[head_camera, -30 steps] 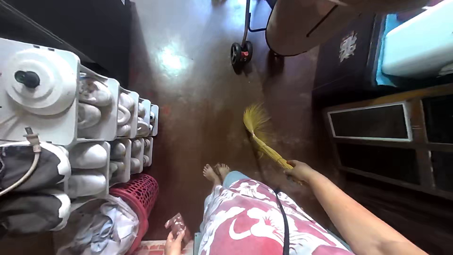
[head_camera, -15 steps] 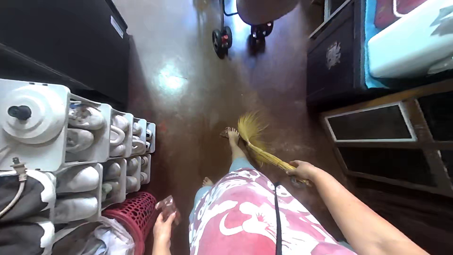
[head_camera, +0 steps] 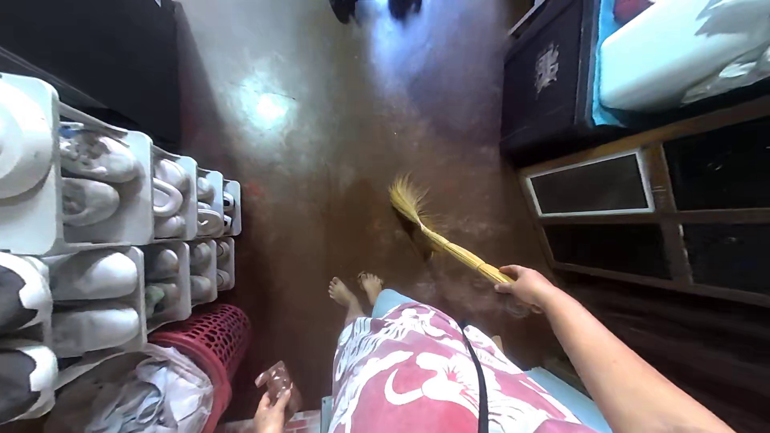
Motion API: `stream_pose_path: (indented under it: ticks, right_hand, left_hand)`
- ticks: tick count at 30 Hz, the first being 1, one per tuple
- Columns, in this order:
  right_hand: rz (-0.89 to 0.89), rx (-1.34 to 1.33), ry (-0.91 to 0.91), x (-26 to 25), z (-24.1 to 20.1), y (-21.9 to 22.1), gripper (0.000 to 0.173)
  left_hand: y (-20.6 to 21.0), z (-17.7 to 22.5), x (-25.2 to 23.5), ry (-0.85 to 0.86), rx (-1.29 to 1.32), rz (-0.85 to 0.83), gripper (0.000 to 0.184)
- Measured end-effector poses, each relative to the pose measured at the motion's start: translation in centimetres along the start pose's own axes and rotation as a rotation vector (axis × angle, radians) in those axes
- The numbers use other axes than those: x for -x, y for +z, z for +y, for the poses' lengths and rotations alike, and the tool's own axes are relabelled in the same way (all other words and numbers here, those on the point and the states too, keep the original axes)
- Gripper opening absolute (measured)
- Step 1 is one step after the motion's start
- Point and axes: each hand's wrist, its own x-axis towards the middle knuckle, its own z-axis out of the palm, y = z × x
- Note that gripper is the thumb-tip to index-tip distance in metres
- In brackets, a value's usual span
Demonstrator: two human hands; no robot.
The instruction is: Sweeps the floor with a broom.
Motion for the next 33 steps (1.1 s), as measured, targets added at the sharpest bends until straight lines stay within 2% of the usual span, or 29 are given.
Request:
stream_pose_path:
  ticks: [5,10,16,21,23,26,29,33]
  right_hand:
    - [0.089,-0.027,0.015,-3.6,2.3,-1.7,0.054]
    - [0.118,-0.065,0.067,-7.5,0.6,-3.8,0.055]
    - [-0.053,-0.009,0.038,-13.4,-4.6,-9.5,0.055]
    - [-0.146,0.049,0.019,-12.1,-10.6,-15.5,0.050]
    - [-0.166,0.083,-0.008,-12.2,-11.1,-16.7,0.050]
    - [-0.163,0.058,-0.023,-14.3,-8.6,-16.0,0.050]
    - [-0.127,-0.013,-0.021,-13.9,-5.5,-13.4,0.051]
    - [-0.073,-0.066,-0.056,-11.4,-1.1,-7.8,0.059]
  left_hand:
    - [3.0,-1.5,1.6,-0.080,0.074,-0.026,0.043]
    - [6.5,3.0,1.7,-0.043,0.109,0.029,0.044]
    - [11.4,10.7,3.6,0.029,0.192,0.141,0.044]
    - [16.2,14.1,7.2,0.027,0.138,0.100,0.043]
    - [17.4,13.9,8.3,0.030,0.109,0.081,0.042]
    - [17.9,12.2,9.0,0.029,0.129,0.076,0.040]
    - [17.5,9.0,8.7,0.042,0.144,0.088,0.039]
    - [15.3,3.8,7.3,0.077,0.121,0.097,0.041]
